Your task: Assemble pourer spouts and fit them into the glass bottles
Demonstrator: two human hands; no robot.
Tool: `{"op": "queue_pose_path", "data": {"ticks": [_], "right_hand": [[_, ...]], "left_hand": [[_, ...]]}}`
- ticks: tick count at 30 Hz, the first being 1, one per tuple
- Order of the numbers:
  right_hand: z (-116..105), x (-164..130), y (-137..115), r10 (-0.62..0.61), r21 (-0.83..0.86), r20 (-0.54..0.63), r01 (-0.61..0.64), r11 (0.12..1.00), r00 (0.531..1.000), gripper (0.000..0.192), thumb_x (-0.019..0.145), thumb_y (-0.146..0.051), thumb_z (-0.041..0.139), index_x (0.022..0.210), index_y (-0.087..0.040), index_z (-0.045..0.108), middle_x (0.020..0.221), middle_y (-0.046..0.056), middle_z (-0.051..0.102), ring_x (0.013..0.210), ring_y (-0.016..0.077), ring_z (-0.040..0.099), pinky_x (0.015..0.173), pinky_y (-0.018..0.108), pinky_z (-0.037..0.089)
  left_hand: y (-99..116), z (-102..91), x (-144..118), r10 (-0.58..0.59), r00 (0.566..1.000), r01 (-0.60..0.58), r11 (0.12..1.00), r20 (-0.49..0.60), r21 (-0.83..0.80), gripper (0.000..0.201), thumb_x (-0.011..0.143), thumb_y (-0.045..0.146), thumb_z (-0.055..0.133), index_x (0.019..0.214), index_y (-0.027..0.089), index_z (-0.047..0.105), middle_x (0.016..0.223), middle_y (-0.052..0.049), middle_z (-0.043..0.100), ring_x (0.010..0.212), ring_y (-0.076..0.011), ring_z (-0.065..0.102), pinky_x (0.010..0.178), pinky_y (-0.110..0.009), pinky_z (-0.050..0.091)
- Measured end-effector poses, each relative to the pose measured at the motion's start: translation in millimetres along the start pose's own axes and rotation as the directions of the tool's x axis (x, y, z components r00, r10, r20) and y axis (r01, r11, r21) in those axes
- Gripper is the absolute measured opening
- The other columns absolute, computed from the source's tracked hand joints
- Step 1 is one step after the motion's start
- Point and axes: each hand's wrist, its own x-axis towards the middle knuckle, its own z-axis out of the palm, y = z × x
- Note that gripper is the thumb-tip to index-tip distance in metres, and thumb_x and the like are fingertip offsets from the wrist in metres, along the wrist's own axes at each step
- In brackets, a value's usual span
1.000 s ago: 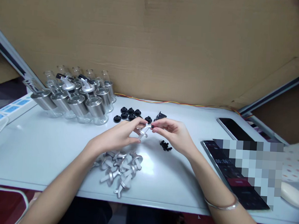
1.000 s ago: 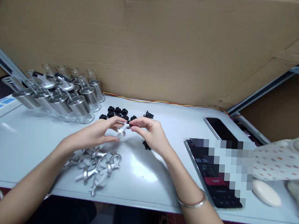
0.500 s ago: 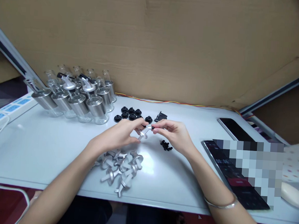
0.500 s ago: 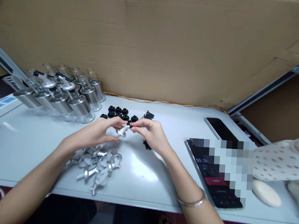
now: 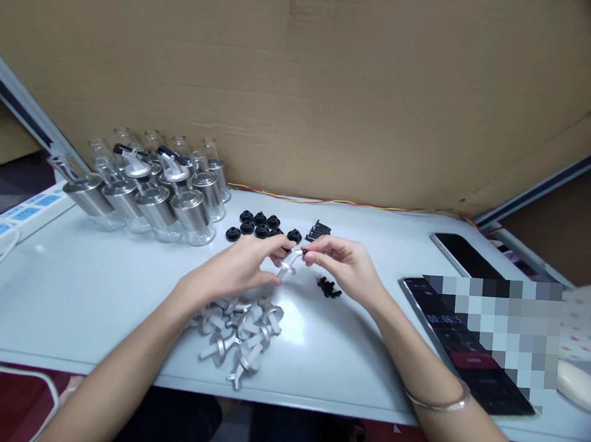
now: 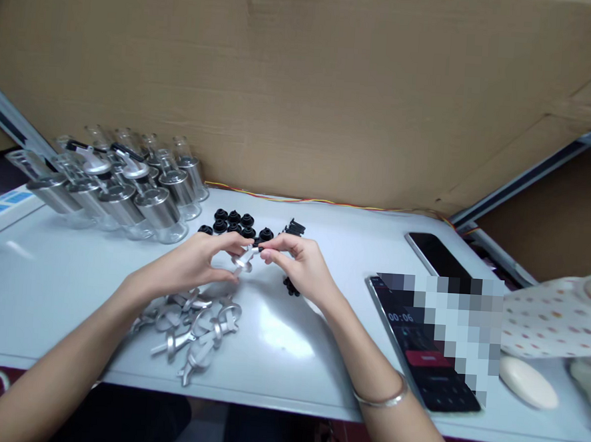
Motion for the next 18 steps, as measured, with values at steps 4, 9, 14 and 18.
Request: {"op": "queue_pose_path", "data": {"ticks": [4, 9, 14, 18], "right_hand": [[0.3, 0.3, 0.3, 0.033, 0.022, 0.017, -0.033, 0.999, 0.999, 0.022, 0.074, -0.04, 0.071, 0.071, -0.018, 0.069, 0.068, 0.003, 0.068, 0.066, 0.0182, 0.061, 0.067, 0.033, 0.047], [-0.3, 0.8, 0.3, 0.064, 0.174, 0.057, -0.073, 0.982, 0.996, 0.025, 0.07, -0.042, 0.078, 0.072, -0.019, 0.07, 0.065, 0.001, 0.067, 0.064, 0.0164, 0.061, 0.067, 0.032, 0.048], [-1.6, -0.3, -3.1, 0.115, 0.449, 0.196, -0.194, 0.872, 0.974, 0.025, 0.067, -0.042, 0.083, 0.075, -0.022, 0.071, 0.065, -0.001, 0.066, 0.066, 0.0148, 0.063, 0.073, 0.031, 0.051], [-0.8, -1.8, -7.5, 0.168, 0.524, 0.335, -0.332, 0.784, 0.927, 0.024, 0.07, -0.038, 0.082, 0.083, -0.022, 0.07, 0.076, 0.001, 0.065, 0.07, 0.0136, 0.061, 0.065, 0.026, 0.049]], "left_hand": [[-2.2, 2.2, 0.2, 0.022, 1.0, -0.022, 1.0, 0.006, 0.014, 0.047, 0.078, 0.011, 0.065, 0.122, 0.022, 0.054, 0.113, -0.005, 0.07, 0.106, -0.0214, 0.065, 0.09, -0.033, 0.051], [1.3, -1.1, 0.4, 0.035, 0.999, -0.035, 0.999, 0.007, -0.032, 0.045, 0.078, 0.009, 0.064, 0.12, 0.022, 0.054, 0.113, -0.004, 0.07, 0.106, -0.0197, 0.065, 0.091, -0.031, 0.05], [7.9, -5.9, -0.4, 0.078, 0.997, -0.078, 0.989, -0.012, -0.127, 0.045, 0.076, 0.006, 0.067, 0.117, 0.021, 0.055, 0.11, -0.003, 0.071, 0.104, -0.0172, 0.066, 0.091, -0.028, 0.05], [6.2, -4.4, -0.5, 0.071, 0.997, -0.072, 0.992, -0.013, -0.103, 0.048, 0.076, 0.008, 0.068, 0.12, 0.021, 0.054, 0.108, -0.004, 0.071, 0.102, -0.0178, 0.066, 0.09, -0.03, 0.05]]}}
